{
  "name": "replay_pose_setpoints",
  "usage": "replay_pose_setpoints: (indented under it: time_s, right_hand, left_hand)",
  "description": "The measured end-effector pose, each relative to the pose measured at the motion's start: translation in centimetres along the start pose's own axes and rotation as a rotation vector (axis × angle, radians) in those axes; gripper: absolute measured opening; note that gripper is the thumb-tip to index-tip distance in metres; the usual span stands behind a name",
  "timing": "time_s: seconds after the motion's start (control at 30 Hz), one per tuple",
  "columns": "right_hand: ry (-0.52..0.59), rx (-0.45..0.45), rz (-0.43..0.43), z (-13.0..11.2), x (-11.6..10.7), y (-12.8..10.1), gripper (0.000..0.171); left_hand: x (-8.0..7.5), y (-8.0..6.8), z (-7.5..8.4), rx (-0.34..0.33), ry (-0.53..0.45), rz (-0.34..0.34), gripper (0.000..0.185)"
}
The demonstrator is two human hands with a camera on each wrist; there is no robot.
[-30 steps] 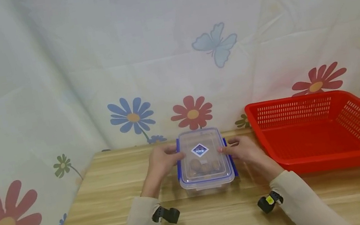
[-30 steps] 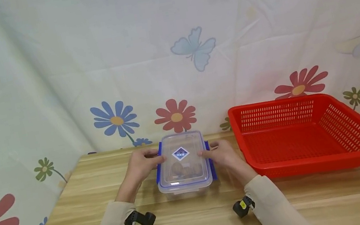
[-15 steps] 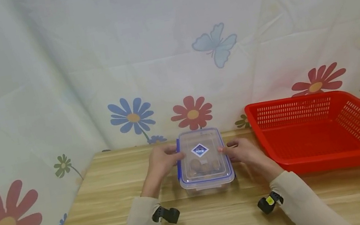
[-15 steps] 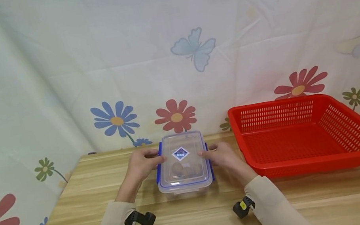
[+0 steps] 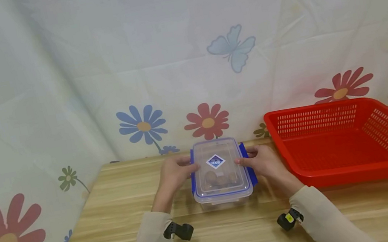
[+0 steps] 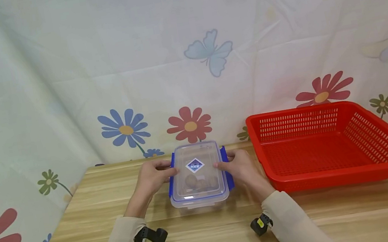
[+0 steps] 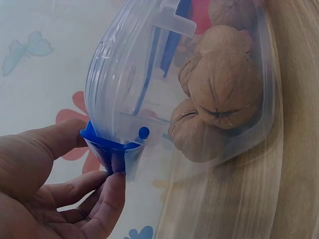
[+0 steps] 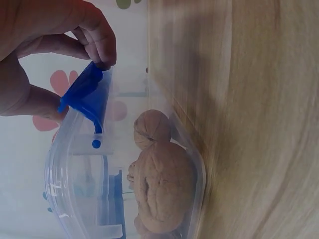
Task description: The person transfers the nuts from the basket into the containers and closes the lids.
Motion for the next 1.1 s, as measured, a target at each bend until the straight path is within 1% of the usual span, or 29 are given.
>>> replay_pose_setpoints:
  time_s: [0.27, 0.47, 0.63, 0.87, 1.1]
  right_hand:
    - [-0.024, -0.03, 0.023, -0.5, 0.0, 0.1, 0.053]
    - [-0.042, -0.04, 0.034, -0.7, 0.0, -0.1, 0.053]
    - [-0.085, -0.063, 0.054, -1.0, -0.1, -0.3, 0.055]
    - [-0.133, -0.083, 0.074, -1.0, -0.3, -0.1, 0.052]
    - [-0.14, -0.131, 0.085, -1.5, -0.1, -0.2, 0.047]
  left_hand:
    - [0.1, 0.0, -0.1, 0.01, -0.016, 0.0, 0.034]
    - [0.1, 0.0, -0.2, 0.019, -0.026, 0.006, 0.034]
    - [0.1, 0.0, -0.3, 0.018, -0.023, 0.011, 0.037]
    - [0.1, -0.1, -0.3, 0.006, -0.024, 0.023, 0.038]
    - [0.1, -0.2, -0.5, 0.002, -0.05, 0.034, 0.039]
Point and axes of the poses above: each hand's wrist, its own y-axis towards the middle knuckle, its own x-axis out of the palm, z = x × y, the point moved 8 cm from there along y, towards the middle knuckle, and after that the axes turned 10 degrees about x, right-handed, at the moved point
